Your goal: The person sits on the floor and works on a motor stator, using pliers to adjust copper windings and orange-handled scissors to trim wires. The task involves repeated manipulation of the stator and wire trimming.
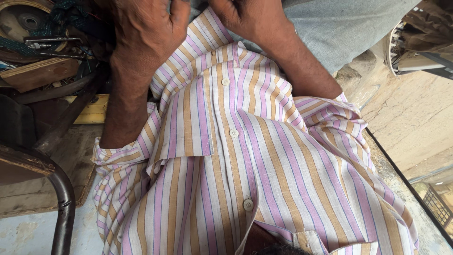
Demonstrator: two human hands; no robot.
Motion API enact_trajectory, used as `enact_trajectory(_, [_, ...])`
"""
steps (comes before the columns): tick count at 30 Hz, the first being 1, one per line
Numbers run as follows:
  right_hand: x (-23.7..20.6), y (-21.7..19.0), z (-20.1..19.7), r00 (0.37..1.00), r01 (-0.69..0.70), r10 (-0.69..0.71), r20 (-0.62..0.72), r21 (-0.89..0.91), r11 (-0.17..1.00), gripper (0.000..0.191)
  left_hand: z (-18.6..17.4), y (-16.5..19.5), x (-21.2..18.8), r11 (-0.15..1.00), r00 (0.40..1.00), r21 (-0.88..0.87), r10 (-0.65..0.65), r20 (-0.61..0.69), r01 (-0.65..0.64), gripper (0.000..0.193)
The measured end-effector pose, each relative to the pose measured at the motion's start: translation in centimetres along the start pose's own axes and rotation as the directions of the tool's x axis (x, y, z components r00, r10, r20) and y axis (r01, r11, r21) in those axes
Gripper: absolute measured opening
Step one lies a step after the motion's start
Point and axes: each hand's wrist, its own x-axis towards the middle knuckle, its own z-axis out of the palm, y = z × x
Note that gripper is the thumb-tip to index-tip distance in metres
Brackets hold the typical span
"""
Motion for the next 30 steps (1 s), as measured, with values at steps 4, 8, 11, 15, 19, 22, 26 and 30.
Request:
enact_trajectory(4, [-0.2,-0.8,-0.6,0.999,-0.033,0.033,-0.002,0.09,0.995,0.025,0.0,0.4,0.3,1.0,1.0,0.015,0.019,-0.015,-0.018,0.02])
enact_trajectory(8, [-0.4,-1.4,-0.8,0.996,-0.082,0.085,-0.008,0.174,0.981,0.024,-0.3,0.6,0.6,0.999,1.0,-0.033,0.024,-0.015,-0.025,0.016])
enact_trajectory(11, [-0.5,-1.1,-0.5,0.995,-0.099,0.1,0.004,0.187,0.977,0.025,-0.3,0.6,0.7,1.0,1.0,-0.017,0.009,-0.016,-0.009,0.021])
enact_trajectory(15, [-0.5,-0.4,0.3,1.0,-0.026,0.027,-0.015,0.095,0.995,0.027,-0.2,0.5,0.6,1.0,1.0,-0.027,-0.005,0.023,0.006,0.025])
enact_trajectory(19, [-0.5,0.1,1.1,0.999,-0.012,0.012,-0.032,0.001,1.0,0.033,-0.2,0.4,0.6,0.999,1.0,-0.044,0.012,0.015,-0.011,0.025])
enact_trajectory(22, [-0.4,0.1,1.4,0.998,0.002,-0.005,-0.064,-0.033,0.999,0.035,-0.2,0.4,0.6,0.998,1.0,-0.052,0.023,0.0,-0.023,0.023])
enact_trajectory(26, [-0.2,-0.3,1.3,0.999,0.0,-0.003,-0.048,-0.061,0.998,0.035,-0.2,0.5,0.6,0.996,1.0,-0.085,-0.002,0.016,0.004,0.024])
enact_trajectory(30, [0.1,-0.9,1.0,1.0,0.027,-0.029,-0.012,-0.134,0.991,0.035,-0.1,0.6,0.6,0.998,1.0,-0.06,0.007,0.005,-0.007,0.021])
